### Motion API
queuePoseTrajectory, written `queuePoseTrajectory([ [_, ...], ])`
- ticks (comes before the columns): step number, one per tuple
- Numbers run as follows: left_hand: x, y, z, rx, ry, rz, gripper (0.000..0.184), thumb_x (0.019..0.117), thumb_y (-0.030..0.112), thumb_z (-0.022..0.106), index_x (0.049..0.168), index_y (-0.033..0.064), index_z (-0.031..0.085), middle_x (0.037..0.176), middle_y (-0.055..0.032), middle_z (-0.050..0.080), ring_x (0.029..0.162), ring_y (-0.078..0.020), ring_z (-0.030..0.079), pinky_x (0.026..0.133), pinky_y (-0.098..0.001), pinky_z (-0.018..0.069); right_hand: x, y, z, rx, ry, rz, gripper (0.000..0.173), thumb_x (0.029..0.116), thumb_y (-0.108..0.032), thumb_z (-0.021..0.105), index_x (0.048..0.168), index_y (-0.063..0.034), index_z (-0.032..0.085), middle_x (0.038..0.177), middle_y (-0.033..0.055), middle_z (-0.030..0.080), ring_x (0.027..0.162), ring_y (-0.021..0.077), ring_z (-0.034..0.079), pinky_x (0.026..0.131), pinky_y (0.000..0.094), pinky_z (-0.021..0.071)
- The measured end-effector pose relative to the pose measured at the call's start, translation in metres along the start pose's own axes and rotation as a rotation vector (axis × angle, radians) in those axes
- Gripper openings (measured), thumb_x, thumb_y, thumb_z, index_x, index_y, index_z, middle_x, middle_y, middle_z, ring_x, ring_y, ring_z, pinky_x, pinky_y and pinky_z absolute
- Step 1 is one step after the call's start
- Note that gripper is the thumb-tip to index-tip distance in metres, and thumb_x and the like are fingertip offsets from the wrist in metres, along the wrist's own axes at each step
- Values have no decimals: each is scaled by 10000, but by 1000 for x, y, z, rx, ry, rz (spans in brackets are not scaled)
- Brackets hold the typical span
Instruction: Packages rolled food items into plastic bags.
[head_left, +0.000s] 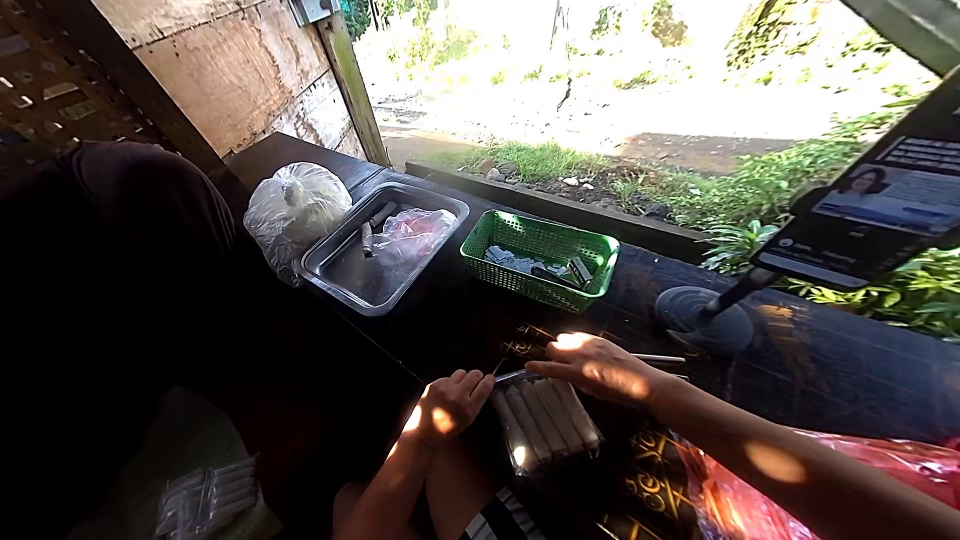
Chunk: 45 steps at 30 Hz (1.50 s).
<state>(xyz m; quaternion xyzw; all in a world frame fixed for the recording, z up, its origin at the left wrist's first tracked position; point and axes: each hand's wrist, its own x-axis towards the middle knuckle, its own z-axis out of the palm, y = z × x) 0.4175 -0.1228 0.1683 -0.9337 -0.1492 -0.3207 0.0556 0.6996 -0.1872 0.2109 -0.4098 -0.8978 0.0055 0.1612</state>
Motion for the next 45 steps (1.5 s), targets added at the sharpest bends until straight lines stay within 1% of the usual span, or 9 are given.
queuePoseTrajectory([
  [4, 2, 5, -10, -144, -83, -265, 239, 854, 30, 572, 1010, 25, 753, 942, -127, 745, 803, -275, 736, 652, -372, 603, -1, -4, 2, -116, 52, -63, 474, 877, 101, 603, 1255, -155, 730, 747, 131, 595, 634, 305, 605, 569, 420, 510],
  [8, 45, 12, -41, -431, -610, -755, 365, 1081, 262, 480, 1206, -1, 700, 1151, -182, 690, 1132, -329, 640, 979, -464, 497, 0, -7, 4, -176, 53, -78, 440, 897, 93, 601, 1233, -155, 737, 733, 119, 589, 625, 289, 597, 555, 399, 493],
  [13, 73, 9, -41, -504, -881, -838, 385, 1069, 314, 551, 1221, -24, 658, 1230, -202, 652, 1226, -324, 587, 1082, -452, 426, 0, -8, 4, -238, 75, -104, 395, 909, 66, 593, 1212, -139, 742, 735, 101, 585, 621, 267, 587, 544, 374, 467],
  [17, 74, 4, -39, -541, -883, -859, 357, 1072, 282, 548, 1199, -33, 657, 1235, -205, 645, 1233, -315, 582, 1092, -456, 414, -4, -6, -2, -194, 11, -57, 298, 881, 70, 629, 1115, -73, 744, 803, 130, 635, 702, 310, 641, 594, 426, 514],
  [21, 75, 2, -39, -565, -893, -866, 337, 1079, 260, 536, 1195, -34, 651, 1194, -212, 657, 1177, -315, 613, 1056, -476, 444, 0, -7, -17, 29, -75, 249, 202, 883, 50, 561, 947, -23, 737, 888, 183, 666, 920, 394, 663, 794, 533, 526],
  [24, 77, 4, -41, -605, -883, -868, 323, 1085, 235, 524, 1214, -41, 630, 1164, -224, 663, 1128, -324, 637, 1020, -486, 467, 11, -7, -19, 304, -26, 390, 267, 960, -32, 519, 1074, 17, 756, 979, 215, 719, 989, 390, 684, 891, 521, 529],
  [28, 75, 10, -45, -672, -818, -876, 290, 1094, 197, 497, 1211, -48, 600, 1098, -216, 666, 1018, -298, 668, 948, -452, 514, 40, -5, -33, 666, -451, 561, 335, 1084, -161, 509, 1326, 27, 643, 1259, 231, 678, 1202, 317, 634, 1082, 471, 426],
  [34, 58, 24, -67, -751, -570, -840, 231, 1077, 159, 518, 1126, -48, 608, 933, -147, 664, 806, -189, 663, 790, -346, 553, 36, -7, -43, 765, -425, 523, 174, 1008, -106, 636, 1057, 50, 699, 975, 140, 678, 876, 151, 613, 836, 326, 486],
  [45, 45, 51, -79, -635, -371, -736, 229, 1047, 167, 558, 1080, -38, 655, 902, -148, 673, 789, -200, 666, 763, -341, 549, 2, -44, -39, 252, 20, 158, 108, 969, -4, 597, 936, 33, 693, 841, 187, 667, 815, 345, 696, 760, 451, 581],
])
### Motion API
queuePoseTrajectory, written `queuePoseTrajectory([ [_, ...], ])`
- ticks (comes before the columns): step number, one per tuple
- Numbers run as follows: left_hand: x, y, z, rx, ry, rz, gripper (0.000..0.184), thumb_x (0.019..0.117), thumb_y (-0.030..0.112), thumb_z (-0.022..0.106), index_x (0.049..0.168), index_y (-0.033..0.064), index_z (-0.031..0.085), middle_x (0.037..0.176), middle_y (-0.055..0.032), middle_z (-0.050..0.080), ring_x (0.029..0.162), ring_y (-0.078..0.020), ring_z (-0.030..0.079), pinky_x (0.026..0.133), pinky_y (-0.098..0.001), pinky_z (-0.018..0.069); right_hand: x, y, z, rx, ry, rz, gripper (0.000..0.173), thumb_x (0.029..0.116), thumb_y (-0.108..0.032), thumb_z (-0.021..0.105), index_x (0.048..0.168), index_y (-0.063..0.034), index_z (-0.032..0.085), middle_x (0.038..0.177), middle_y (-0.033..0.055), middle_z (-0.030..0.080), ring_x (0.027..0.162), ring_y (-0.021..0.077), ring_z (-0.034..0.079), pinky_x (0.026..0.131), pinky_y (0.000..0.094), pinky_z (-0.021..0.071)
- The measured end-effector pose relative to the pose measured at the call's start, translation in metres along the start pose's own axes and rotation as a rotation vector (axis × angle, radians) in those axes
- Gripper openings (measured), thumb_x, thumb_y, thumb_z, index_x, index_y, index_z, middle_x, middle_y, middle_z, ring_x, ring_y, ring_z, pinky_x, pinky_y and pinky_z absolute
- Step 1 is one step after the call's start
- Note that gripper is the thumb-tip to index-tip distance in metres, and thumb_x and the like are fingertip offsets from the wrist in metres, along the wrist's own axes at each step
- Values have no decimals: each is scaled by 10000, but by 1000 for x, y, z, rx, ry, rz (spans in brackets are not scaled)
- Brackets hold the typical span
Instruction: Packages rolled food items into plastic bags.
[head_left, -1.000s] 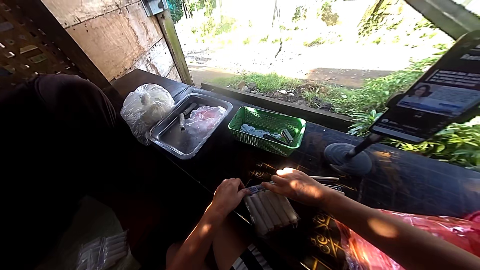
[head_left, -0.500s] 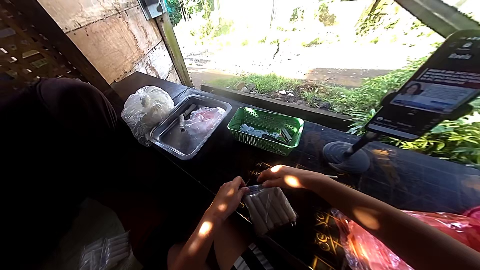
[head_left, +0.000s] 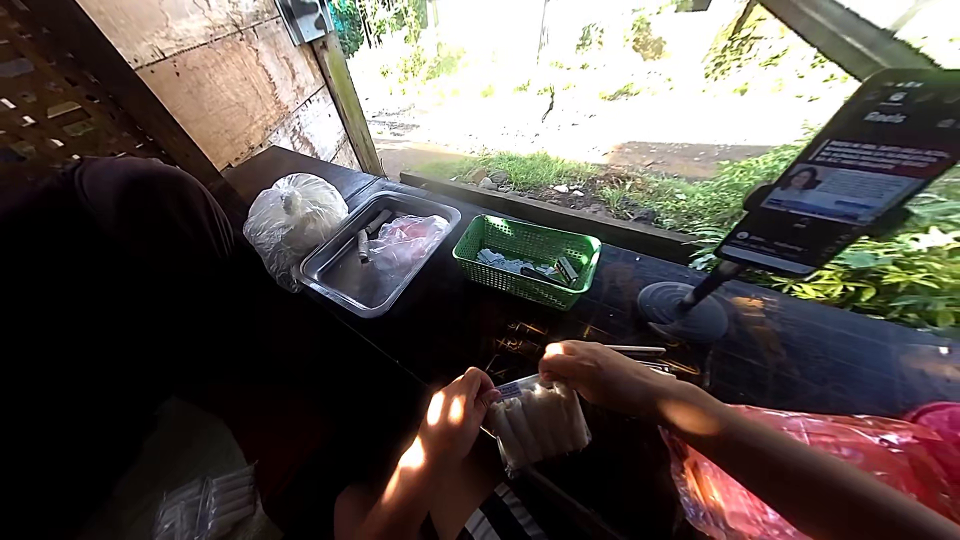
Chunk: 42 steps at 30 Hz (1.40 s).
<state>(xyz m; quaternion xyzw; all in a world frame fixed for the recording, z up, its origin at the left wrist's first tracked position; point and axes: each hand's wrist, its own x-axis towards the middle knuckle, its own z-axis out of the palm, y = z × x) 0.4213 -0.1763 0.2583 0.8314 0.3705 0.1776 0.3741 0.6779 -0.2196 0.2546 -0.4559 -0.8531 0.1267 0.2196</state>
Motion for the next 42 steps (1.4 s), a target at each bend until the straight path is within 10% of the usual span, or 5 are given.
queuePoseTrajectory([
  [8, 19, -9, 0, -19, -81, -133, 226, 1068, 152, 535, 1134, -38, 640, 949, -155, 677, 805, -204, 676, 795, -356, 561, 11, 21, -10, 373, -197, 304, 270, 1012, -173, 638, 1149, 51, 701, 1099, 200, 691, 998, 237, 666, 929, 381, 522],
  [15, 23, -26, 7, -85, -57, -106, 216, 1056, 129, 552, 1112, -60, 641, 935, -160, 680, 779, -187, 682, 770, -331, 573, 28, 32, -10, 589, -334, 586, 116, 996, -62, 642, 1012, 35, 702, 793, 32, 670, 615, 28, 579, 639, 207, 505],
  [32, 54, -29, -17, -23, -376, -345, 240, 1066, 155, 558, 1212, -15, 644, 1007, -126, 686, 769, -119, 660, 767, -278, 554, 36, 38, 1, 435, -358, 623, 140, 1006, -77, 635, 1068, 25, 709, 867, 98, 677, 687, 105, 586, 695, 291, 510],
  [42, 59, -42, -20, -95, -378, -403, 256, 1047, 188, 604, 1174, -29, 651, 976, -124, 682, 770, -123, 653, 772, -287, 552, 6, 38, -14, -49, -196, 550, 280, 973, -216, 710, 1107, 31, 713, 1088, 237, 703, 1085, 431, 657, 943, 598, 497],
])
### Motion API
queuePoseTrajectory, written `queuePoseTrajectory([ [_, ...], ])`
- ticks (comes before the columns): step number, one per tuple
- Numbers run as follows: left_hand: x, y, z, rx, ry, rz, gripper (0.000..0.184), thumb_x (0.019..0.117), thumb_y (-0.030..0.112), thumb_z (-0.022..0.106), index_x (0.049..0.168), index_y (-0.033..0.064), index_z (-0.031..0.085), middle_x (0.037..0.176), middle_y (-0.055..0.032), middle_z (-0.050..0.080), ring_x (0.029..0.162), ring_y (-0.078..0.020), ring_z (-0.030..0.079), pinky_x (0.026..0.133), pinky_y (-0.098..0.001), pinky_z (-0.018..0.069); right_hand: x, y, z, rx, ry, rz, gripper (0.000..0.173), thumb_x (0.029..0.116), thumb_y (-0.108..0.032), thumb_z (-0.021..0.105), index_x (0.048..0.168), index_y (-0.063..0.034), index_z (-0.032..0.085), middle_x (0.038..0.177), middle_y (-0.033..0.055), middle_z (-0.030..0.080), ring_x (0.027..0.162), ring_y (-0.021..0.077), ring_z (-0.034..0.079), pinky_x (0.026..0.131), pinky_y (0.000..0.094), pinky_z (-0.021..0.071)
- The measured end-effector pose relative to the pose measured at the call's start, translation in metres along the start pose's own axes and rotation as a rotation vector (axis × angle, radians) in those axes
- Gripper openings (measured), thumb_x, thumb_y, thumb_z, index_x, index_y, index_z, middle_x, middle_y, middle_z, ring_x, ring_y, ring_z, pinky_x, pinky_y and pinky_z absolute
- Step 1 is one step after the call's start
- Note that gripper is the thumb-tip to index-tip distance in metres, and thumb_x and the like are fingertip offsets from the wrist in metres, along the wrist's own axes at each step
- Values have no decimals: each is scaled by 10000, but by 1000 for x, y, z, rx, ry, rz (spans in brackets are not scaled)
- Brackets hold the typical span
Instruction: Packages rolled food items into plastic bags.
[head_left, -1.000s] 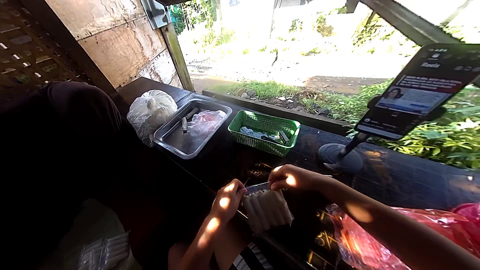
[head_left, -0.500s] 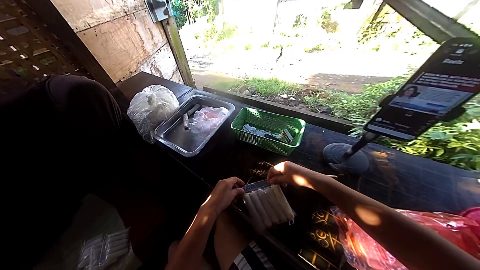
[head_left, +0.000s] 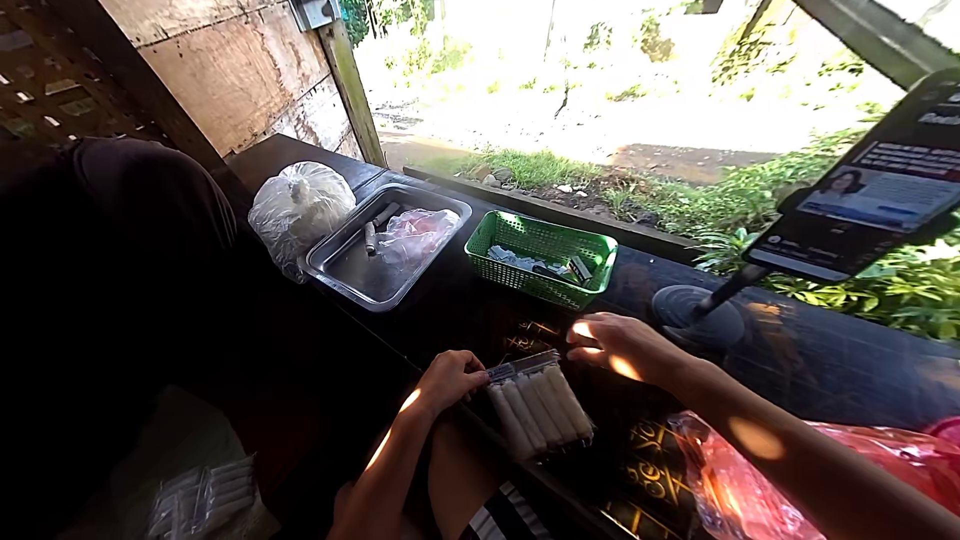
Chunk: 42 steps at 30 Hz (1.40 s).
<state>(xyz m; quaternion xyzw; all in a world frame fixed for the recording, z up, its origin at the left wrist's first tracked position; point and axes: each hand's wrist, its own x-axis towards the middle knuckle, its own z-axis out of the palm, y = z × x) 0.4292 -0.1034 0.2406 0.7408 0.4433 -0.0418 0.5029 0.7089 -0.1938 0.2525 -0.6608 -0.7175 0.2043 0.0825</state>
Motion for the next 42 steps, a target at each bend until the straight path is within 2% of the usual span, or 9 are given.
queuePoseTrajectory([
  [5, 2, -3, 0, -17, 0, 6, 247, 1041, 189, 613, 1172, -18, 648, 964, -110, 679, 755, -112, 654, 757, -274, 554, -35, 23, -4, -168, -77, 215, 677, 831, -344, 865, 1339, 14, 598, 1257, 262, 635, 1201, 473, 579, 1007, 614, 444],
  [9, 1, -7, 3, -45, 19, 24, 233, 1035, 184, 624, 1154, -15, 650, 936, -92, 672, 726, -89, 638, 730, -255, 546, -42, 25, 1, -31, 26, 163, 422, 895, -172, 799, 1192, 92, 656, 1193, 289, 664, 1144, 456, 633, 998, 590, 480],
  [11, 0, -8, 3, -69, 28, 36, 232, 1034, 177, 625, 1159, -17, 649, 955, -102, 674, 743, -97, 644, 741, -262, 550, -37, 12, 0, 294, 224, 88, 326, 930, -71, 687, 1200, 104, 640, 1098, 243, 684, 972, 331, 677, 880, 497, 542],
  [13, -1, -11, 4, -94, 37, 48, 234, 1027, 173, 635, 1159, -20, 650, 960, -105, 675, 747, -97, 645, 747, -264, 552, -20, -15, -2, 815, 323, 166, 353, 938, -169, 478, 1236, -11, 582, 931, 32, 653, 760, 93, 639, 696, 283, 548],
  [17, 0, -14, 5, -126, 48, 60, 221, 1020, 169, 647, 1140, -15, 652, 940, -91, 669, 737, -88, 634, 734, -252, 547, 32, -75, 4, 1460, 400, 273, 190, 1024, -136, 345, 1090, -75, 513, 761, -14, 602, 647, 90, 619, 623, 272, 554],
  [21, -4, -16, 6, -167, 70, 76, 215, 1015, 148, 650, 1140, -27, 647, 922, -90, 665, 723, -87, 624, 725, -253, 540, 71, -111, 31, 1275, 402, 307, 41, 1030, -54, 499, 1035, -24, 527, 767, 24, 570, 633, 105, 593, 623, 269, 544],
  [26, -3, -19, 6, -196, 71, 97, 201, 1011, 129, 648, 1133, -30, 648, 936, -88, 668, 725, -85, 628, 718, -252, 546, 87, -126, 52, 830, 246, 320, 231, 1009, -119, 567, 1194, 18, 569, 907, 120, 627, 739, 185, 643, 719, 374, 555],
  [33, -2, -22, 6, -223, 72, 118, 183, 1001, 124, 656, 1100, -30, 652, 891, -80, 664, 705, -86, 627, 707, -258, 546, 91, -132, 61, 729, 221, 410, 304, 1057, -357, 573, 1006, -57, 583, 728, 31, 584, 624, 143, 581, 669, 352, 504],
  [42, -2, -25, 7, -201, 76, 141, 202, 998, 131, 658, 1128, -23, 655, 932, -85, 670, 731, -89, 636, 731, -264, 551, 93, -138, 67, 652, 257, 359, 275, 1055, -301, 578, 968, -40, 579, 764, 39, 528, 645, 138, 525, 666, 343, 467],
])
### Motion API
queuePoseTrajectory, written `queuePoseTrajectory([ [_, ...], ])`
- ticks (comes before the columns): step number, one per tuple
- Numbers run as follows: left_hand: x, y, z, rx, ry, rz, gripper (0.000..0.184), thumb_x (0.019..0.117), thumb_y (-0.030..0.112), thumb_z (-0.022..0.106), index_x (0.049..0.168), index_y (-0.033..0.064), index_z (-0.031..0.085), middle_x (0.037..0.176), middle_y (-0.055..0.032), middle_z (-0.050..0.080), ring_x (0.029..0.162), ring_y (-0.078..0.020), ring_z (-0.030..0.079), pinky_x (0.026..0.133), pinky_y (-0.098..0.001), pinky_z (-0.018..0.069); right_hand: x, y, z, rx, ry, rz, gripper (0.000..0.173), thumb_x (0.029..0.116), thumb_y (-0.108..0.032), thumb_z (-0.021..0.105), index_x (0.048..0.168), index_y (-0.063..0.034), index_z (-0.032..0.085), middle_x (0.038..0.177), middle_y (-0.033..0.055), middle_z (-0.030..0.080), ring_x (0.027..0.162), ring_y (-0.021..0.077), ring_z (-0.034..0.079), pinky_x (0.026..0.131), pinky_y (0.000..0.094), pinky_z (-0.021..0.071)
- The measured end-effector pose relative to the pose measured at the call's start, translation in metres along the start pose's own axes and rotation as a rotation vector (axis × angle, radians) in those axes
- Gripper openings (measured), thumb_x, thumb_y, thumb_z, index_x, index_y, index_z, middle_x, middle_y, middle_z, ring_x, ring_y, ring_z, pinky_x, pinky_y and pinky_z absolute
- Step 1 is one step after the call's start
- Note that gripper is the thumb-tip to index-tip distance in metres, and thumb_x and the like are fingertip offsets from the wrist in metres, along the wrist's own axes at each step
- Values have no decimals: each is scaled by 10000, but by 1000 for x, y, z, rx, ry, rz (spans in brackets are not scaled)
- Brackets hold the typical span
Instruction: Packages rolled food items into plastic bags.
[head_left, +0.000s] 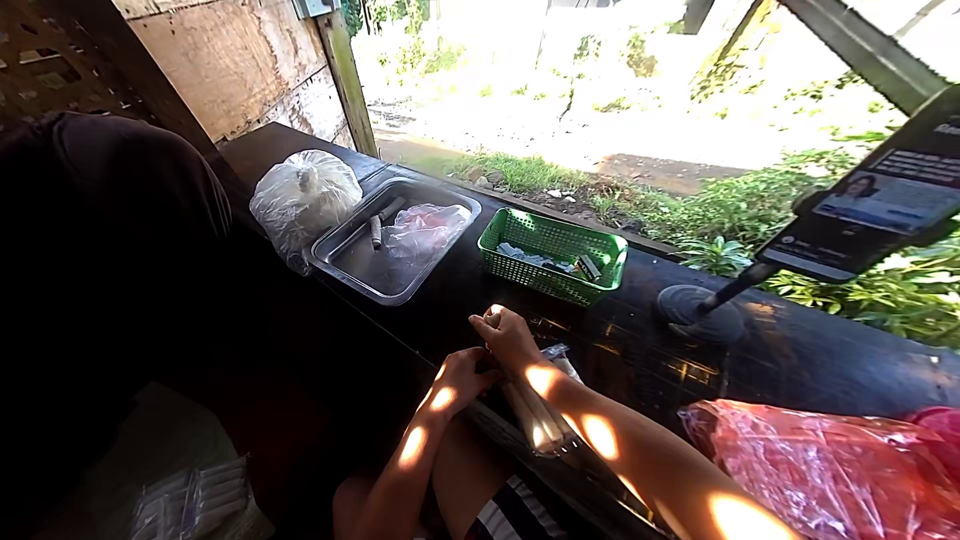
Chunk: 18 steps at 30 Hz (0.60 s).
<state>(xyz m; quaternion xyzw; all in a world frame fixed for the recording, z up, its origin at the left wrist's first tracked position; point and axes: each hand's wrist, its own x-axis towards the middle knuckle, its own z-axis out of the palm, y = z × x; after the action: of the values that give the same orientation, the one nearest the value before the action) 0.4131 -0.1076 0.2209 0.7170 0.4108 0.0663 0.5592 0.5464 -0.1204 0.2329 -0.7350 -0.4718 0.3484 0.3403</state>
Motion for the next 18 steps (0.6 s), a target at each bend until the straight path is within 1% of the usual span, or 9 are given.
queuePoseTrajectory([
  [3, 2, 0, -1, -9, -8, 5, 204, 998, 135, 658, 1122, -27, 652, 906, -77, 667, 713, -83, 632, 715, -256, 550, 3, 0, -5, 83, -31, 53, 277, 1061, -294, 570, 1022, -22, 602, 746, 38, 546, 619, 135, 537, 653, 332, 483],
  [5, 3, -1, -2, -22, -13, 11, 201, 1000, 139, 659, 1109, -29, 651, 877, -67, 660, 686, -71, 621, 693, -244, 545, 7, 4, -11, 292, -39, 94, 236, 1068, -247, 554, 1066, -11, 572, 678, 14, 552, 542, 100, 557, 580, 272, 517],
  [6, 3, -1, -2, -23, -15, 4, 198, 1002, 140, 658, 1107, -27, 653, 876, -65, 662, 682, -67, 619, 689, -241, 543, 8, 5, -16, 426, -33, 111, 214, 1076, -213, 538, 1102, -1, 547, 681, 22, 555, 545, 107, 573, 582, 273, 538],
  [8, 3, 1, -1, -2, -9, -14, 194, 1005, 147, 657, 1106, -20, 654, 869, -61, 663, 674, -65, 614, 680, -236, 536, 6, 7, -30, 624, 14, 128, 159, 1088, -187, 506, 1095, -28, 515, 684, 20, 561, 559, 114, 592, 582, 273, 556],
  [10, 3, 2, 0, 23, -2, -17, 183, 1008, 150, 652, 1097, -10, 652, 865, -60, 658, 666, -73, 611, 669, -241, 533, 1, 7, -48, 739, 62, 165, 182, 1108, -178, 431, 1167, -24, 510, 694, 25, 563, 576, 126, 605, 578, 278, 559],
  [12, 3, 4, 1, 48, -1, -32, 182, 1012, 150, 646, 1103, -7, 650, 892, -72, 659, 684, -91, 616, 679, -258, 537, -4, 13, -69, 865, 62, 209, 218, 1117, -208, 354, 1159, -45, 493, 729, 36, 569, 613, 147, 624, 596, 299, 573],
  [14, 3, 7, 2, 66, 0, -46, 194, 1013, 142, 641, 1137, -8, 638, 922, -86, 657, 699, -103, 620, 684, -270, 540, -10, 18, -86, 958, 104, 290, 250, 1115, -261, 328, 1101, -75, 495, 726, 33, 564, 602, 151, 609, 570, 309, 554],
  [16, 2, 11, 1, 78, -14, -55, 253, 1020, 126, 626, 1236, -2, 595, 983, -105, 654, 736, -126, 637, 700, -290, 552, -17, 23, -99, 965, 171, 332, 278, 1117, -284, 320, 1081, -82, 508, 721, 26, 583, 588, 140, 615, 549, 301, 553],
  [18, 2, 10, 1, 117, -17, -41, 278, 1031, 142, 611, 1278, 15, 589, 992, -106, 660, 733, -137, 634, 691, -299, 545, -24, 28, -107, 959, 209, 352, 294, 1124, -289, 323, 1126, -69, 518, 764, 37, 593, 636, 155, 625, 613, 337, 568],
])
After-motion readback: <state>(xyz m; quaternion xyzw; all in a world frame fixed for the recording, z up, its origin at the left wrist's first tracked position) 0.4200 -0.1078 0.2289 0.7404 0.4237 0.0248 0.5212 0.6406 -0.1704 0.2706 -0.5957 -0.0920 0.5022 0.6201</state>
